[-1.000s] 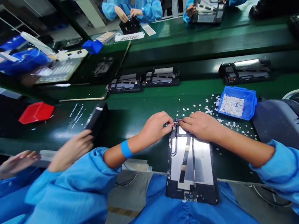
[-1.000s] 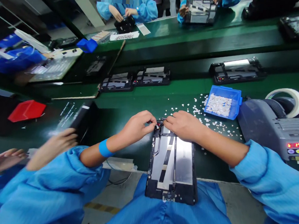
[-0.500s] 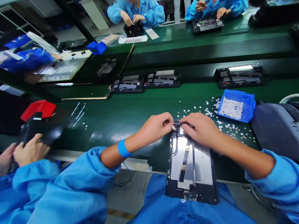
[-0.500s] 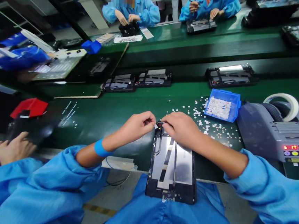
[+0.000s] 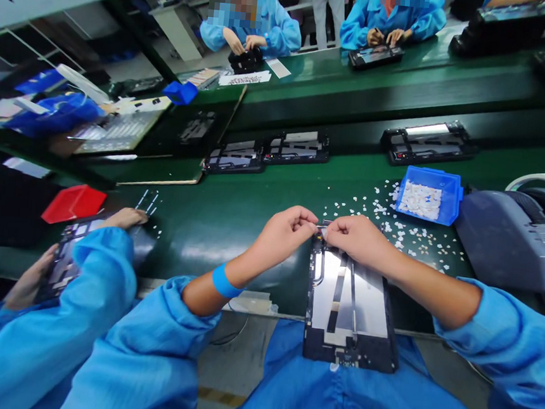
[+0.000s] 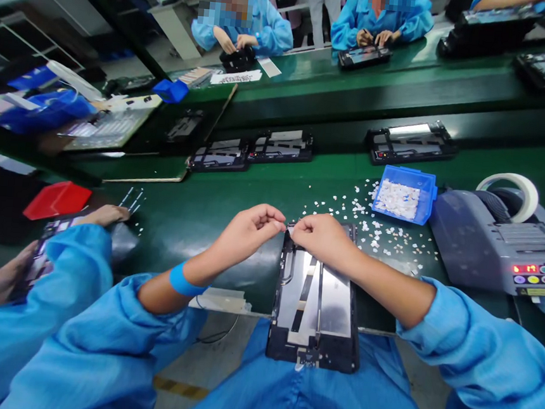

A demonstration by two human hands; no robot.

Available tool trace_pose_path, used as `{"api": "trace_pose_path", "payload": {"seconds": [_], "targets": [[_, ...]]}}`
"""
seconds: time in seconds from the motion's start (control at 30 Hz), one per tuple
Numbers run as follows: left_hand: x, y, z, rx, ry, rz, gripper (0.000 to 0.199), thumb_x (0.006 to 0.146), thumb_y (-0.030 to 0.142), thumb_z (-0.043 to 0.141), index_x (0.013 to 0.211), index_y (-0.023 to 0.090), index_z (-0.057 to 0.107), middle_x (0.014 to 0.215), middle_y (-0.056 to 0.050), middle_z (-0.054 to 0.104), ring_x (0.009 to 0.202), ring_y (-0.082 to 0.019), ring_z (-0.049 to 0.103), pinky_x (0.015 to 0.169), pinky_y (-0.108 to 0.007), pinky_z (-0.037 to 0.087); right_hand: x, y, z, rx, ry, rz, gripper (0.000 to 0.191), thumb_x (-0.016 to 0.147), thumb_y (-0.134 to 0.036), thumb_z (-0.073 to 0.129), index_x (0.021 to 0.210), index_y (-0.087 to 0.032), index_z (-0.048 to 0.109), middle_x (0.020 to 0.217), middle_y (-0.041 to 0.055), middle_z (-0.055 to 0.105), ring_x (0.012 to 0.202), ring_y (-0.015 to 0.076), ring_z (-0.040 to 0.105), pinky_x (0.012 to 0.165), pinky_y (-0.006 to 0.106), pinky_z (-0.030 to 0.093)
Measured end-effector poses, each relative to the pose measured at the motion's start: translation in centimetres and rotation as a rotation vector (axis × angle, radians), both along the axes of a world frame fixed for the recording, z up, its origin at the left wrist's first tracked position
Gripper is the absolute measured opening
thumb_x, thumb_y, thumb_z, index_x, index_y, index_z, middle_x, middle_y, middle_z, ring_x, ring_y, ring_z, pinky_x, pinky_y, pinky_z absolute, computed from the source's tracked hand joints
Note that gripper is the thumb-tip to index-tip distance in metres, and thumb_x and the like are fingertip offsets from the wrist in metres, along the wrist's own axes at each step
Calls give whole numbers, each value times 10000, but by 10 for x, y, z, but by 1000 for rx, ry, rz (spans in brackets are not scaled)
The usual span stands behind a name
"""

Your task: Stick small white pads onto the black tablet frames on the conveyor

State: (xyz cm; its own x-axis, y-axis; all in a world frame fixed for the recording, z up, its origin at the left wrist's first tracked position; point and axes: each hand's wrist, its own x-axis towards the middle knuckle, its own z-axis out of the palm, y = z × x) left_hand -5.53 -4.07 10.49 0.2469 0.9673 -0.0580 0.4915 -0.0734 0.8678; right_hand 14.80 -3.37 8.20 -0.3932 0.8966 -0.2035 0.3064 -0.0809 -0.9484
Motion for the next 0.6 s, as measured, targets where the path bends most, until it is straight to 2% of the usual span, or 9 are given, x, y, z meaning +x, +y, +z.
{"api": "trace_pose_path", "payload": {"seconds": [0.1, 0.23, 0.33, 0.4, 0.47, 0.53, 0.6], "targets": [[2, -2, -5, -99, -92, -29, 172, 857, 317, 702, 946, 171, 686, 841, -30, 727, 772, -154, 670, 683, -269, 527, -1, -1, 0, 0, 1, -31, 201, 776, -343, 622, 653, -186, 644, 578, -26, 562, 560, 116, 460, 540, 254, 318], [6, -1, -10, -83, -100, -24, 171, 859, 338, 693, 854, 167, 688, 808, -19, 714, 746, -143, 640, 680, -264, 501, -4, -3, 1, -1, -48, -23, 237, 796, -353, 636, 623, -194, 608, 567, -32, 552, 544, 109, 445, 530, 254, 305], [4, 2, -11, -73, -76, -31, 157, 866, 321, 670, 826, 170, 678, 788, -11, 705, 734, -143, 627, 679, -265, 489, 0, -1, -1, 60, -114, 25, 232, 847, -342, 625, 673, -194, 657, 599, -24, 593, 557, 120, 477, 543, 260, 336], [-1, 3, -10, -37, -28, -35, 145, 887, 307, 644, 832, 176, 675, 790, -9, 702, 731, -147, 624, 674, -268, 483, 10, 2, -5, 255, -234, 42, 211, 898, -295, 592, 774, -196, 731, 710, 8, 683, 637, 144, 551, 609, 273, 389], [-8, 3, -9, 46, 77, -67, 126, 913, 275, 612, 849, 189, 679, 824, -14, 718, 763, -160, 635, 699, -283, 489, 24, 7, -12, 559, -410, 50, 239, 951, -237, 546, 914, -198, 779, 870, 53, 748, 765, 178, 607, 703, 300, 421], [-13, 1, -9, 171, 227, -172, 121, 929, 232, 586, 862, 203, 682, 924, -28, 756, 865, -187, 661, 806, -327, 508, 38, 12, -21, 843, -565, 104, 286, 1004, -205, 504, 1042, -192, 787, 958, 86, 756, 836, 198, 604, 750, 321, 414], [-16, -2, -11, 289, 379, -312, 131, 942, 206, 568, 877, 212, 682, 1085, -48, 778, 1004, -226, 665, 929, -390, 496, 48, 15, -29, 1019, -655, 203, 315, 1038, -194, 484, 1170, -192, 770, 975, 92, 748, 827, 198, 575, 737, 324, 395]]}}
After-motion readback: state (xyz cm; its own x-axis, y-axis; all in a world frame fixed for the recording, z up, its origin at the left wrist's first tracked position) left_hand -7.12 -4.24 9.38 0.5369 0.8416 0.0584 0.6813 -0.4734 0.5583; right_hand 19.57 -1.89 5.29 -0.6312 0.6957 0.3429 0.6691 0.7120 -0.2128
